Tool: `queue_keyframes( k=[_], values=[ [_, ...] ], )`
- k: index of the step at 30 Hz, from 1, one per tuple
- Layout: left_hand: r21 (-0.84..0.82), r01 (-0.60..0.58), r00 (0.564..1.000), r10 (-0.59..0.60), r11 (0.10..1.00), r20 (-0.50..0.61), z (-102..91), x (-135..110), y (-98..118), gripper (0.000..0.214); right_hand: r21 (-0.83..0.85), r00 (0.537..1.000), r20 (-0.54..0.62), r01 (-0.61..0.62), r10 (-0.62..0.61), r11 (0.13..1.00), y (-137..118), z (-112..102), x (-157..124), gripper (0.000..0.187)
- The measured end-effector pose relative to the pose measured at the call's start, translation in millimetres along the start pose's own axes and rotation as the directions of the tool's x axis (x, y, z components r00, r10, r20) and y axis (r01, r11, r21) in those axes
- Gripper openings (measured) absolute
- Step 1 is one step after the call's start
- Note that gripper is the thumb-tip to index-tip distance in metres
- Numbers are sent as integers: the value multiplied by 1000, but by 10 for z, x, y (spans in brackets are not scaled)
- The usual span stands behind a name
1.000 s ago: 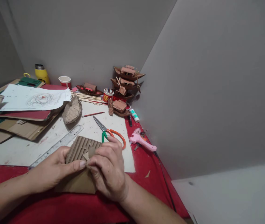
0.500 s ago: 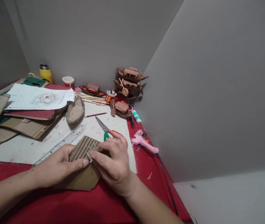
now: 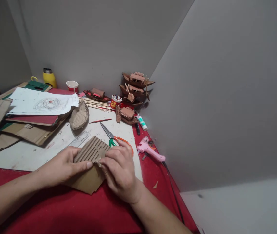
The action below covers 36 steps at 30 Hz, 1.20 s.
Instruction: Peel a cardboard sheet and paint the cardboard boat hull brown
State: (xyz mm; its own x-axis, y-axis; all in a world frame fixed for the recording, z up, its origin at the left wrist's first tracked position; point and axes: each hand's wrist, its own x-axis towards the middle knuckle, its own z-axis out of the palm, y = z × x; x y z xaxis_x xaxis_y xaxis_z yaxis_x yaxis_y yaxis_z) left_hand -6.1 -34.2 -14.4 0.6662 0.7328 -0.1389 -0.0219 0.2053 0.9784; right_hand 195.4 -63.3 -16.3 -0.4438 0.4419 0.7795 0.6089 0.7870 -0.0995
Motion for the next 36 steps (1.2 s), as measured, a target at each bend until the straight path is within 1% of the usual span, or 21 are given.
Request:
queue_keyframes(
  k=[4, 8, 9, 12, 15, 17, 19, 22, 24, 26, 29, 31, 36],
  values=[
    [55, 42, 997, -45, 998, 62, 7, 5, 3, 14, 27, 999, -27, -38, 39, 999, 44, -18, -9, 20],
    [19, 50, 997, -51, 999, 63, 15, -16, 25, 10, 27, 997, 57, -54, 52, 998, 101, -21, 2, 37],
    [28, 52, 997, -54, 998, 59, 11, -21, 30, 9, 15, 996, 73, -47, 46, 999, 113, -17, 6, 36],
    [79, 51, 996, -56, 996, 64, -1, -27, 25, 9, 2, 998, 65, -14, 14, 1000, 132, -4, 12, 24],
    [81, 8, 998, -12, 997, 56, 0, -18, 3, 11, 2, 999, 36, 26, -26, 1000, 115, -5, 9, 22],
    [46, -16, 1000, 15, 999, 12, -3, -4, 1, 12, -8, 999, 2, 55, -55, 998, 89, -14, 5, 23],
    [-1, -32, 998, 32, 999, -58, -20, 12, 17, 13, -16, 997, -30, 68, -69, 998, 62, -24, 3, 24],
    [-63, -40, 991, 31, 997, -130, -74, 32, 56, 22, -18, 998, -38, 57, -57, 998, 41, -34, 3, 26],
    [-99, -9, 992, -3, 995, -123, -114, 38, 73, 25, -6, 998, -39, 52, -53, 999, 45, -38, 5, 28],
    [-131, 15, 995, -28, 991, -92, -143, 39, 81, 27, 11, 999, -26, 38, -38, 999, 65, -36, 6, 28],
    [-132, 4, 997, -14, 991, -72, -159, 35, 84, 26, -8, 999, 40, -14, 14, 1000, 117, -19, 2, 34],
    [-123, 2, 997, -11, 992, -73, -152, 32, 83, 23, -45, 997, 72, -24, 27, 999, 155, 0, -4, 36],
    [-145, 71, 995, -80, 987, -60, -83, 34, 44, 23, -25, 999, 44, 9, -8, 1000, 199, 26, -8, 21]
  ],
)
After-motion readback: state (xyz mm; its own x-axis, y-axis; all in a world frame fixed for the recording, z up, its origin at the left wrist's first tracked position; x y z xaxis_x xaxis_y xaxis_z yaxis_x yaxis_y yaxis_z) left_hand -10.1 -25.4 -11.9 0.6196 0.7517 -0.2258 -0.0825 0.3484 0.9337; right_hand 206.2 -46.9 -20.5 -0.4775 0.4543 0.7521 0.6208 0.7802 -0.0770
